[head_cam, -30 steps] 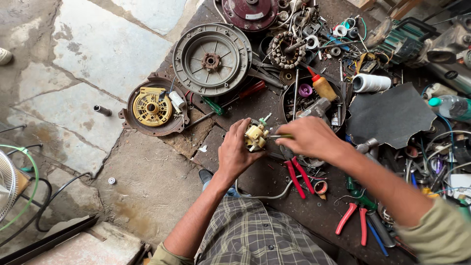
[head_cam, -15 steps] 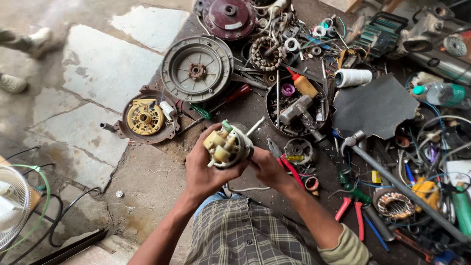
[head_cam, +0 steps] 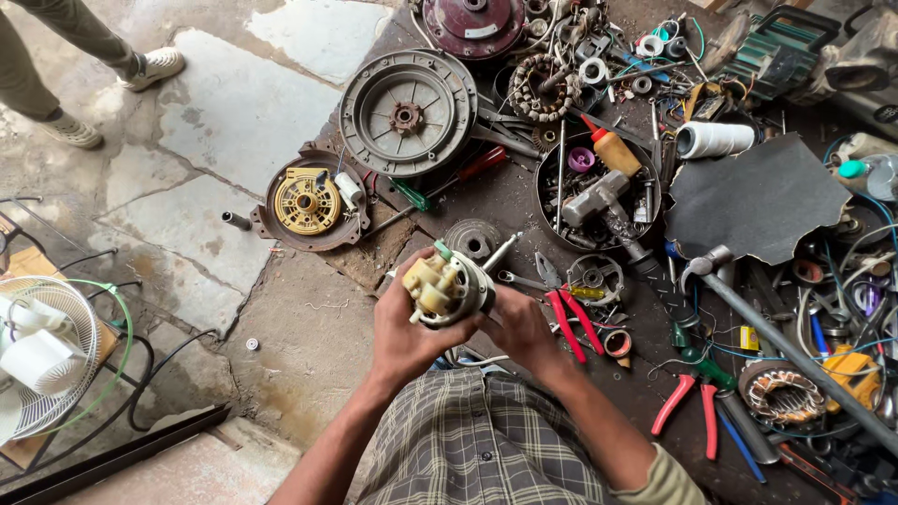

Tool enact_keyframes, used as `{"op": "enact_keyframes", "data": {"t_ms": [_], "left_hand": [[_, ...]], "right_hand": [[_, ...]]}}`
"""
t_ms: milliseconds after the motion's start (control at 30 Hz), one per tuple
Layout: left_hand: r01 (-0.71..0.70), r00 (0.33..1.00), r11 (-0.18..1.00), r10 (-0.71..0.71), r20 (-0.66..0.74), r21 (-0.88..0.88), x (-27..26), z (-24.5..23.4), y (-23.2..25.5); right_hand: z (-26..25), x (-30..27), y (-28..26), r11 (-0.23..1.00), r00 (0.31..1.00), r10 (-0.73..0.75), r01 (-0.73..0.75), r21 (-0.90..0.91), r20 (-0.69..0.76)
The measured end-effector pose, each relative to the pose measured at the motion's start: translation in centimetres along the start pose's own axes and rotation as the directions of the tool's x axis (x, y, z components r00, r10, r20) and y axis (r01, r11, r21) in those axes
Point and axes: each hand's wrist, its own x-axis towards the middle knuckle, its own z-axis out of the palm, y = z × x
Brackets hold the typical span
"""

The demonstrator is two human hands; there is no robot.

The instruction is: The person disassembles a small electrical motor, removes the rotor, and uses pliers to strip wires. They then reassemble the motor by inserting the rotor back into the stator and aligning the components.

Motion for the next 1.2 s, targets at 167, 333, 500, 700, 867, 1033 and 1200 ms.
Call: {"op": "enact_keyframes", "data": {"t_ms": [167, 333, 500, 700, 867, 1033, 1200], "left_hand": [[0.042, 0.999, 0.997, -0.041, 0.021, -0.057, -0.8, -0.8, -0.7], [0.136, 0.991, 0.979, -0.133, 0.028, -0.152, -1.3, -1.1, -1.8], [0.128, 0.991, 0.981, -0.121, 0.057, -0.145, -1.5, -2.1, -2.4], [0.127, 0.991, 0.968, -0.115, 0.066, -0.215, -1.1, -3.0, -2.9], [0.049, 0.997, 0.983, -0.037, 0.069, -0.176, -0.7, -3.5, -3.5], [0.123, 0.989, 0.943, -0.091, 0.118, -0.311, 0.2, -4.3, -3.6], [0.126, 0.988, 0.951, -0.094, 0.123, -0.282, -0.1, -4.8, -4.5]], "right_hand": [[0.4, -1.5, 0.5, 0.992, 0.985, 0.127, -0.125, -0.018, 0.119], [1.7, -0.9, -0.7, 0.988, 0.988, 0.152, -0.151, -0.031, 0.036], [2.3, 0.1, -2.6, 0.99, 0.993, 0.116, -0.116, 0.078, 0.008], [2.6, 0.1, -2.6, 0.921, 0.929, 0.276, -0.329, 0.208, 0.245], [3.0, 0.8, -2.7, 0.955, 0.953, 0.288, -0.293, 0.037, 0.096], [3.5, 1.6, -3.0, 0.94, 0.942, 0.332, -0.335, 0.072, 0.044], [3.5, 0.7, -2.0, 0.998, 0.999, -0.047, 0.046, -0.053, -0.018]]}}
